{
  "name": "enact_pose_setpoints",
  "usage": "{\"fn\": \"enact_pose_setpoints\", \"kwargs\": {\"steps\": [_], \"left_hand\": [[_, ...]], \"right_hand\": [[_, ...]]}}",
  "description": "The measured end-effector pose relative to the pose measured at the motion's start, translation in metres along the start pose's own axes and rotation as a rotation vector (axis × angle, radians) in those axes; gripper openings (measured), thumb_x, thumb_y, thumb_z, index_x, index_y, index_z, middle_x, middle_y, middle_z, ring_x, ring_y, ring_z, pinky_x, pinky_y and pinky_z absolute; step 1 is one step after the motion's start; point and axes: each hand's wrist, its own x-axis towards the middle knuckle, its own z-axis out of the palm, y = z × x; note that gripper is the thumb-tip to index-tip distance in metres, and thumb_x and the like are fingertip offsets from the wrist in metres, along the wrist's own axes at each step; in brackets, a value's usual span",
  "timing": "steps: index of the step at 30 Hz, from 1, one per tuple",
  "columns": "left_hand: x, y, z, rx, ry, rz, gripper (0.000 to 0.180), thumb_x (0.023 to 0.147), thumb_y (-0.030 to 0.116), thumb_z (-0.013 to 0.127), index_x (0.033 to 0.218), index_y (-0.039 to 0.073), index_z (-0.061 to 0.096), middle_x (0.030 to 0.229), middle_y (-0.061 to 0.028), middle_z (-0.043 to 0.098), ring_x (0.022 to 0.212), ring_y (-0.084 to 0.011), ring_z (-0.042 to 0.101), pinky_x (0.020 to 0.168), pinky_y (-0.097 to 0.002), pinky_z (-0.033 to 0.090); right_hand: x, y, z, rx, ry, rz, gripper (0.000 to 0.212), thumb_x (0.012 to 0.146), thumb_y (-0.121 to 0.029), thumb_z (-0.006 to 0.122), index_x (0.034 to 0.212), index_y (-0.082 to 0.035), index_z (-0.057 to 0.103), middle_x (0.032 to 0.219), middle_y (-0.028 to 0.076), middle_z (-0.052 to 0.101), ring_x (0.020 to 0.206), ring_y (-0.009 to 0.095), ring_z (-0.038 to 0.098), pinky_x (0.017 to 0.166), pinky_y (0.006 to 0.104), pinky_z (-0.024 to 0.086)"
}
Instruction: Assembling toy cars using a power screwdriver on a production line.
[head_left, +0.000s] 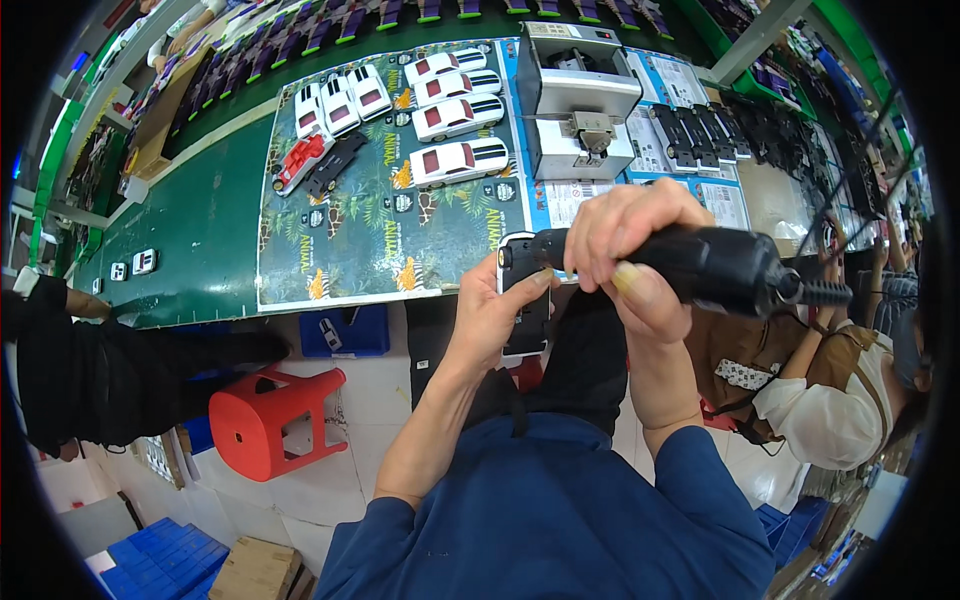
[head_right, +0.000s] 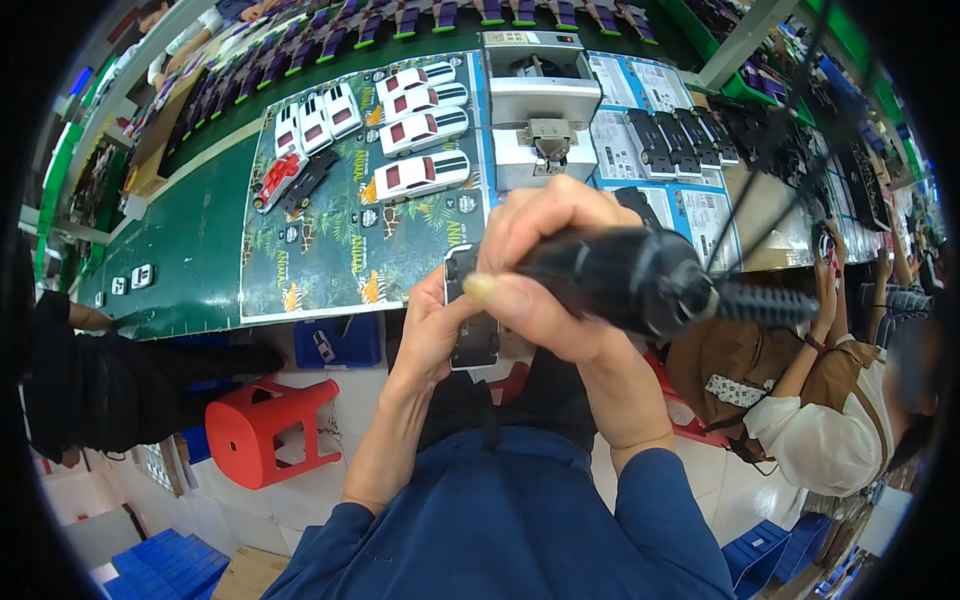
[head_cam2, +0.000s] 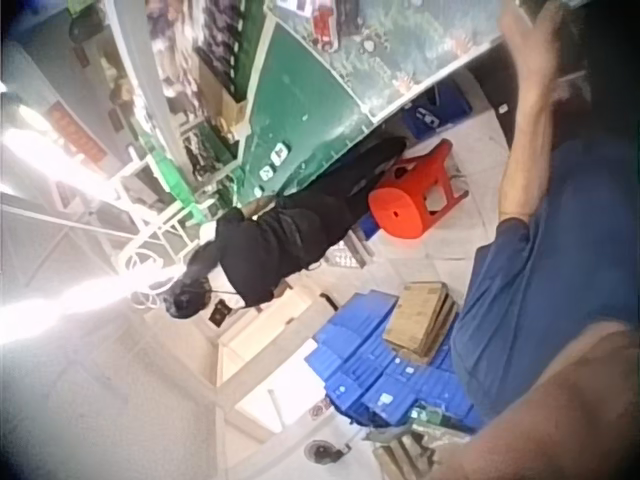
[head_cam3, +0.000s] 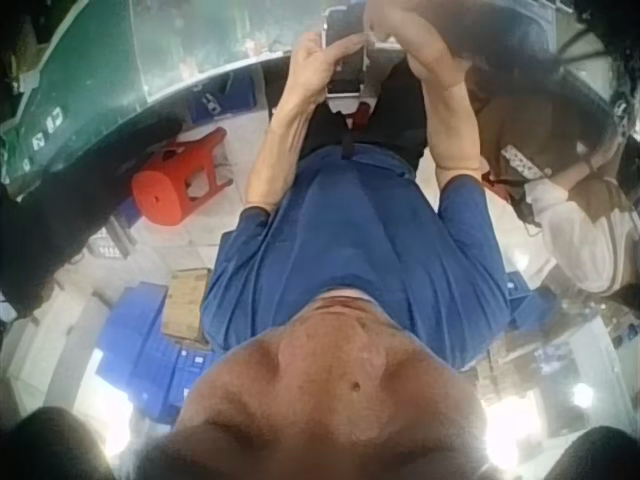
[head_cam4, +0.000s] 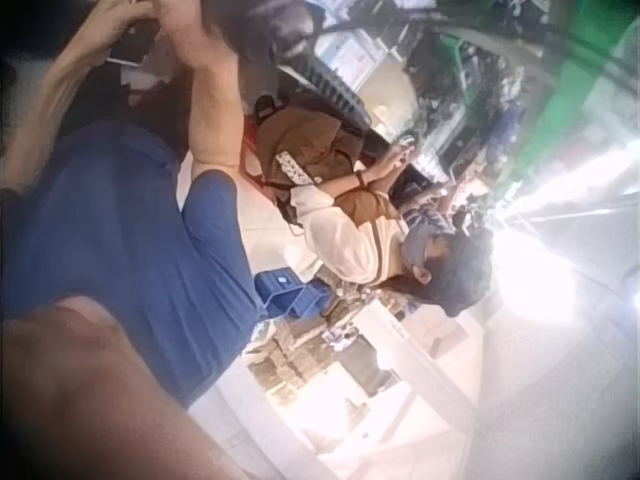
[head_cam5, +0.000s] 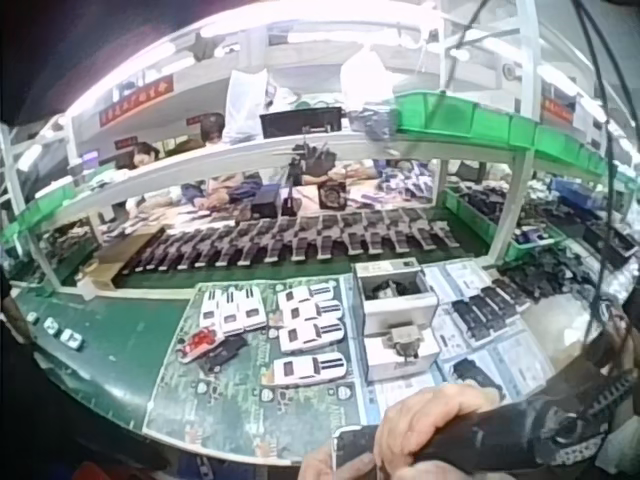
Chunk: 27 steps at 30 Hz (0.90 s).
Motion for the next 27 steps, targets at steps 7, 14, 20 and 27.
{"fn": "enact_pose_setpoints", "kwargs": {"steps": [7, 14, 20, 27], "left_hand": [[0.034, -0.009, -0.032, -0.506, 0.017, -0.153, 0.045, 0.089, 0.001, 0.063, 0.131, 0.009, 0.053, 0.108, -0.0100, 0.065, 0.095, -0.0214, 0.067, 0.091, -0.0544, 0.057], [0.035, -0.016, -0.042, -0.373, -0.009, -0.082, 0.060, 0.080, -0.012, 0.061, 0.136, 0.005, 0.047, 0.128, -0.0156, 0.058, 0.112, -0.0315, 0.064, 0.085, -0.0488, 0.062], [0.042, -0.020, -0.047, -0.434, -0.020, -0.107, 0.061, 0.081, -0.013, 0.060, 0.137, 0.008, 0.047, 0.126, -0.0163, 0.060, 0.110, -0.0299, 0.065, 0.085, -0.0492, 0.061], [0.048, -0.020, -0.044, -0.544, 0.043, -0.149, 0.062, 0.080, -0.015, 0.057, 0.136, 0.010, 0.048, 0.118, -0.0147, 0.062, 0.104, -0.0261, 0.065, 0.093, -0.0543, 0.056]], "right_hand": [[0.037, 0.014, -0.054, 0.168, 0.228, -0.184, 0.007, 0.094, -0.008, 0.058, 0.097, -0.003, 0.054, 0.066, 0.008, 0.055, 0.053, 0.017, 0.055, 0.057, 0.0333, 0.052], [0.072, 0.050, -0.081, -0.212, 0.293, -0.198, 0.013, 0.084, -0.008, 0.076, 0.084, -0.002, 0.065, 0.058, 0.004, 0.062, 0.046, 0.012, 0.061, 0.046, 0.0227, 0.048], [0.078, 0.047, -0.074, -0.494, 0.252, -0.137, 0.015, 0.086, -0.009, 0.073, 0.077, -0.003, 0.062, 0.055, 0.004, 0.058, 0.045, 0.013, 0.057, 0.048, 0.0266, 0.048], [0.038, 0.026, -0.059, 0.027, 0.220, 0.192, 0.017, 0.096, -0.019, 0.054, 0.091, -0.003, 0.053, 0.064, 0.006, 0.051, 0.048, 0.016, 0.050, 0.051, 0.0316, 0.047]]}}
